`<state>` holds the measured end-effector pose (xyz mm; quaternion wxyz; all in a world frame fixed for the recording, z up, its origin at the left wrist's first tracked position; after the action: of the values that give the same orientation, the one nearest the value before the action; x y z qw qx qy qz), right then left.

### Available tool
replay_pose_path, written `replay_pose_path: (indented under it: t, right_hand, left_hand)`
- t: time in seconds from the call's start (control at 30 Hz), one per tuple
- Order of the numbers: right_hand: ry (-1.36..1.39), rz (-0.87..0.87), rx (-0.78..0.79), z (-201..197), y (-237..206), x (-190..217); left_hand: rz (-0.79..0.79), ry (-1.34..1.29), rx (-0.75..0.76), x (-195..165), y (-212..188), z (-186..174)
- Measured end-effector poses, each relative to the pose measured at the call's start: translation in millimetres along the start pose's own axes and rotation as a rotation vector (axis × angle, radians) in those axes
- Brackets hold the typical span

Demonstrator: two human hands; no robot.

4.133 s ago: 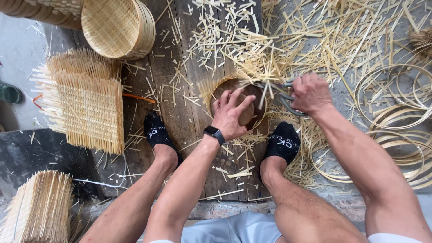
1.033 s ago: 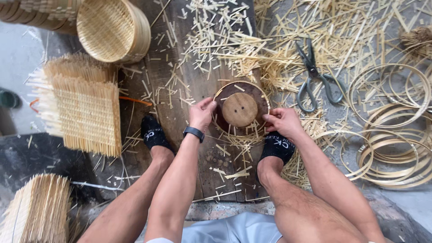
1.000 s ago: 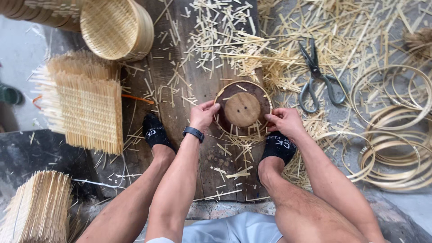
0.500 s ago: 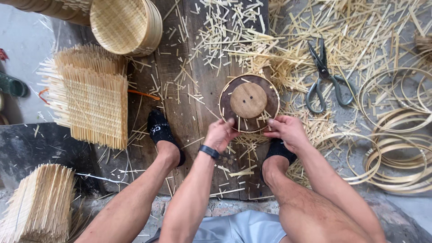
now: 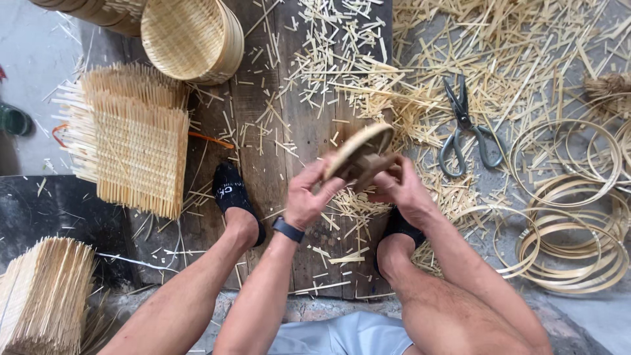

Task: The person sits on the floor and weaves thin bamboo strips over a round wooden mold to form a shallow basket, pressing the woven piece down onto the mold and tucking the strips. They use scissors to trim off the excess strip ends around the rim, then lift the finished woven basket off the mold and set it aside with other completed baskets.

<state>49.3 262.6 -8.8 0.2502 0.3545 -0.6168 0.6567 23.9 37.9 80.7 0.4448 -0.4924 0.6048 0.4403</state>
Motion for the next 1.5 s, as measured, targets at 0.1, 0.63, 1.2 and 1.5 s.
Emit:
replay_pose_path:
  t: [0.1, 0.63, 1.2, 1.5]
  right_hand:
    - [0.019, 0.003, -0.017, 18, -2, 21]
    - [0.538, -0.196, 0.214, -66, -20, -28]
    - [0.400, 0.031, 0.117, 9, 23, -2]
    - [-0.028, 0.103, 0.070, 37, 48, -39]
  left_hand:
    - [-0.063, 0.003, 0.021, -15, 7, 27]
    - [-1.312, -0.077, 0.166, 203, -33, -67]
    - [-0.655, -0.606, -0.341, 145, 9, 15]
    - [-0.416, 1.314, -0.545, 55, 39, -309]
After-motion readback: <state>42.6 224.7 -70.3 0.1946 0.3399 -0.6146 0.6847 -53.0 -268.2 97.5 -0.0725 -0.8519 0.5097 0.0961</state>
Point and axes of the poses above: each hand's wrist, its own y-axis towards the middle knuckle, its own z-axis out of the palm, x = y × z, the point moved 9 cm from there along y, towards the middle knuckle, and after that the axes turned 13 degrees about -y, right-handed, at the moved point
